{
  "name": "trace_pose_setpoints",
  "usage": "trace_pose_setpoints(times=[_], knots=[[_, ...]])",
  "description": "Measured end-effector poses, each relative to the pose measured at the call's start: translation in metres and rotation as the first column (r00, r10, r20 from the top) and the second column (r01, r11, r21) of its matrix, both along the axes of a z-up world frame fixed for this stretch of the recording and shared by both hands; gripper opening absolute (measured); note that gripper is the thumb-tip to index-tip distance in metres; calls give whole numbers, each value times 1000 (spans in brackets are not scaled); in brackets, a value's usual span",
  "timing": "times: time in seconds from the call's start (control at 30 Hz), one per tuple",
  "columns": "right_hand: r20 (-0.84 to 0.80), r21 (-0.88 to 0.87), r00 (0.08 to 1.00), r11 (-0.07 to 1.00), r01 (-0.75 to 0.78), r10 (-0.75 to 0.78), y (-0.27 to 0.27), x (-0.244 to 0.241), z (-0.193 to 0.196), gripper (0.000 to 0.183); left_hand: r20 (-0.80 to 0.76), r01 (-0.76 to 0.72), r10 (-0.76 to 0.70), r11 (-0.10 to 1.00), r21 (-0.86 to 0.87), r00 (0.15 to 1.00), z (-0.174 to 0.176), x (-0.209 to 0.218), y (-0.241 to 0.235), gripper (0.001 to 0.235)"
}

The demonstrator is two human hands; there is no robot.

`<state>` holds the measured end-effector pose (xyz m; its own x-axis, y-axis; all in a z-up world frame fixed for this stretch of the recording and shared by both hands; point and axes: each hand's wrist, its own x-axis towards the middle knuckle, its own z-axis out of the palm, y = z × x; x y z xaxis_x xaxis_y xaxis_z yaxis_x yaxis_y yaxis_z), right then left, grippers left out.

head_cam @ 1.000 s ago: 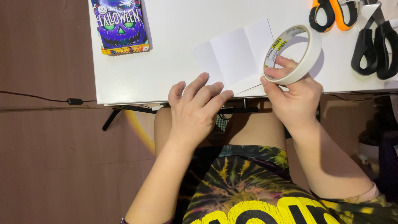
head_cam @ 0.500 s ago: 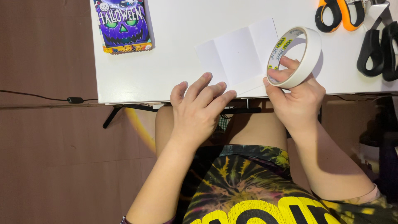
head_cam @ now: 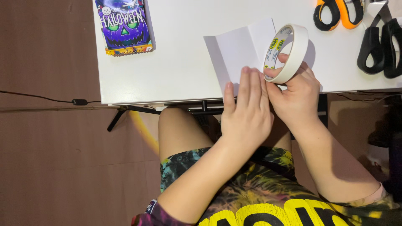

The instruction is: The person folds small printed paper sheets and secures them with adhesive tape, then uses a mechanical press and scissors to finish the packet edges.

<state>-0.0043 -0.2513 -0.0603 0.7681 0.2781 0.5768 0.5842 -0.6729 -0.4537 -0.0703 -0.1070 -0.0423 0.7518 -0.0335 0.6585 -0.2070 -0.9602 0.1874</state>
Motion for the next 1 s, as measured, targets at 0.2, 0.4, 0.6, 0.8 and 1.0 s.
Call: trace_pose_setpoints(times=[0.2, 0.4, 0.6, 0.8, 1.0], knots=[[30, -9, 1000, 1000, 8, -8, 5, -1, 3, 21, -1, 41, -41, 998, 54, 999, -17, 0, 23, 66], [35, -1, 999, 1000, 23, -22, 6, 1, 4, 19, -31, 42, -39, 994, 100, 999, -19, -16, 46, 63], [143, -127, 990, 992, 5, 13, 14, 4, 11, 13, -76, 26, -21, 998, 64, 997, -15, -30, 64, 59], [21, -37, 980, 980, -196, 197, 4, 19, 36, 50, -69, 2, 6, 993, 117, 998, -13, -30, 63, 57], [215, -409, 968, 888, 211, -131, -75, 102, 48, 23, -210, -29, 75, 976, 216, 975, 6, -37, 66, 53]])
